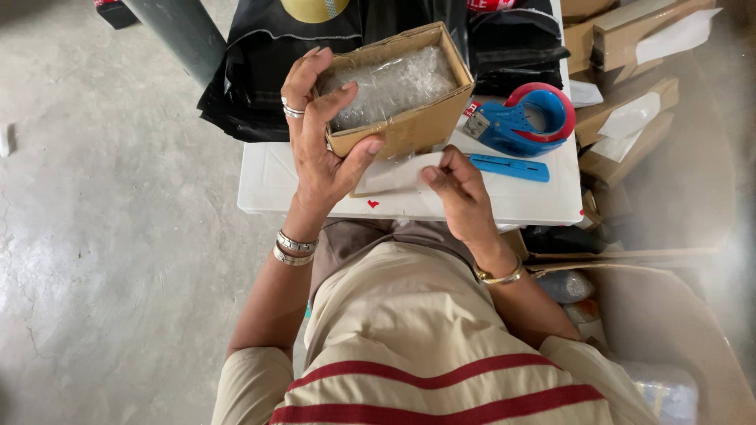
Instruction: The person packs items into black poly mailers, seals them, applies fragile tape, and then adheres shipping labels to the exterior.
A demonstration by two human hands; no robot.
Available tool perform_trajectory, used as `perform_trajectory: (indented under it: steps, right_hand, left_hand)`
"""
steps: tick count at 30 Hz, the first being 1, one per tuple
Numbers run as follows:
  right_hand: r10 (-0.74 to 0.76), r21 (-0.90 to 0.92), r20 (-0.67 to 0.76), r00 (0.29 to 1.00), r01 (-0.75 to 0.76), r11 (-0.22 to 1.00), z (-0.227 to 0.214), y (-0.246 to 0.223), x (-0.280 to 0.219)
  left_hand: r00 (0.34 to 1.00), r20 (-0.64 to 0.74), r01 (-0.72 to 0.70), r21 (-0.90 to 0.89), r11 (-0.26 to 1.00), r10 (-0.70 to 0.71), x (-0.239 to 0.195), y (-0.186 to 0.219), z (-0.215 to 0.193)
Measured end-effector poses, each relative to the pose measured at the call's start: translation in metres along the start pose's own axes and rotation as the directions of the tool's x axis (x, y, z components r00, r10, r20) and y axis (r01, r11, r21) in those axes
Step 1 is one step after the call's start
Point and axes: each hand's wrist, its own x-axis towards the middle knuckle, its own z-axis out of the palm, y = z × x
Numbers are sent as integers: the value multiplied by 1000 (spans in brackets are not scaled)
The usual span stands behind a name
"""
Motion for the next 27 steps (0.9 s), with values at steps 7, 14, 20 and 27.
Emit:
perform_trajectory:
  steps: [7,14,20,27]
  right_hand:
    - [87,202,96,992,-105,974,0,7,-8]
    - [194,-148,529,826,-135,980,-59,-22,-49]
    - [170,-341,-163,972,-217,915,-97,-20,-48]
    - [-261,-860,-82,962,64,506,-69,-44,-55]
  left_hand:
    - [1000,5,-6,21,1000,6,3,-5,0]
    - [1000,-13,-27,43,999,28,9,-16,3]
    - [999,-12,-37,-15,999,37,3,-10,3]
    - [1000,3,11,20,1000,-11,-3,6,-2]
